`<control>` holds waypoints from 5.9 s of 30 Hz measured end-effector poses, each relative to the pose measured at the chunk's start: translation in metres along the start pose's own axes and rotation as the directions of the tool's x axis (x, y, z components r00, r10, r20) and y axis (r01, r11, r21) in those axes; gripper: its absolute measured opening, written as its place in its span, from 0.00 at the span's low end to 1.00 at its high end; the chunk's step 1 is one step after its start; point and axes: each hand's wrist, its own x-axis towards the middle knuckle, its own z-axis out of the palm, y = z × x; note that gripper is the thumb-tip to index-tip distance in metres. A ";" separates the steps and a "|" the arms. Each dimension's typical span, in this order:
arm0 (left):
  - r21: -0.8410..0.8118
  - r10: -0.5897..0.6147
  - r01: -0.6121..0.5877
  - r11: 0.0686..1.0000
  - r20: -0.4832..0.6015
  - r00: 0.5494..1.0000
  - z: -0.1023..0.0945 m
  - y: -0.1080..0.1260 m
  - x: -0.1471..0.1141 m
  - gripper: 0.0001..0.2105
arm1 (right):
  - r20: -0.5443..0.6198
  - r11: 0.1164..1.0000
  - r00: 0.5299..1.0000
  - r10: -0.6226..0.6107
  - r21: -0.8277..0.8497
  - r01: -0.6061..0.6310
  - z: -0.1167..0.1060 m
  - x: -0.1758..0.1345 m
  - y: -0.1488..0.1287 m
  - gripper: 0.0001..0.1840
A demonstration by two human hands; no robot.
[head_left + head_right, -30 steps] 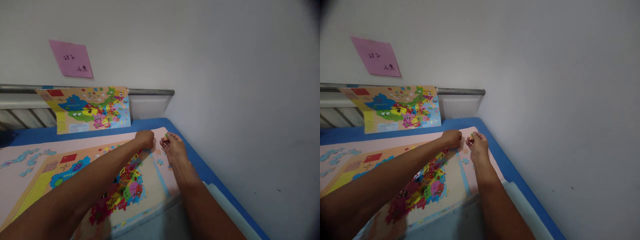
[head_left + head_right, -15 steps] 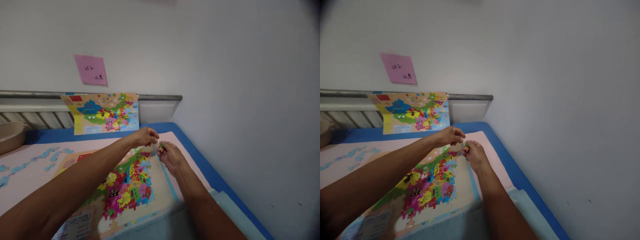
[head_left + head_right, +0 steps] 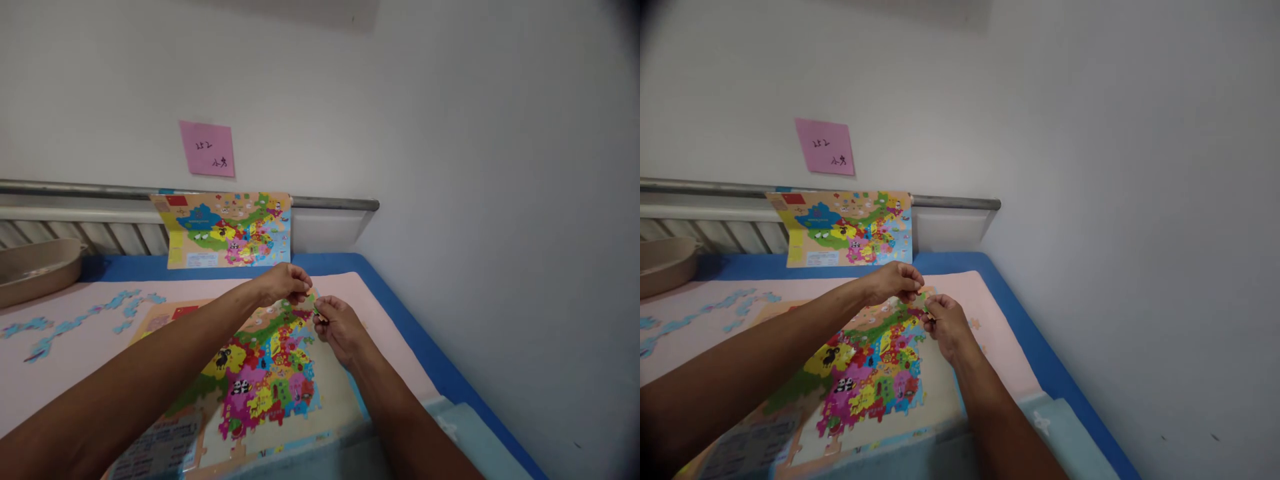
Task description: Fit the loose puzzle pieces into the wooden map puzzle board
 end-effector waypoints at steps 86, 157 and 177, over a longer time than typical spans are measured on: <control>0.739 -0.300 0.319 0.593 -0.165 0.940 -0.037 -0.011 -0.005 0.04 | 0.219 0.704 0.955 -0.201 -0.645 0.297 -0.001 0.012 0.031 0.10; 0.872 -0.257 0.269 0.410 -0.172 0.951 -0.033 -0.020 0.003 0.09 | 0.439 0.107 0.885 -0.156 -0.883 0.457 0.017 -0.006 0.010 0.12; 0.875 -0.269 0.258 0.410 -0.154 0.951 -0.034 -0.022 -0.004 0.07 | 0.430 0.113 0.887 -0.168 -0.886 0.451 0.017 -0.006 0.010 0.12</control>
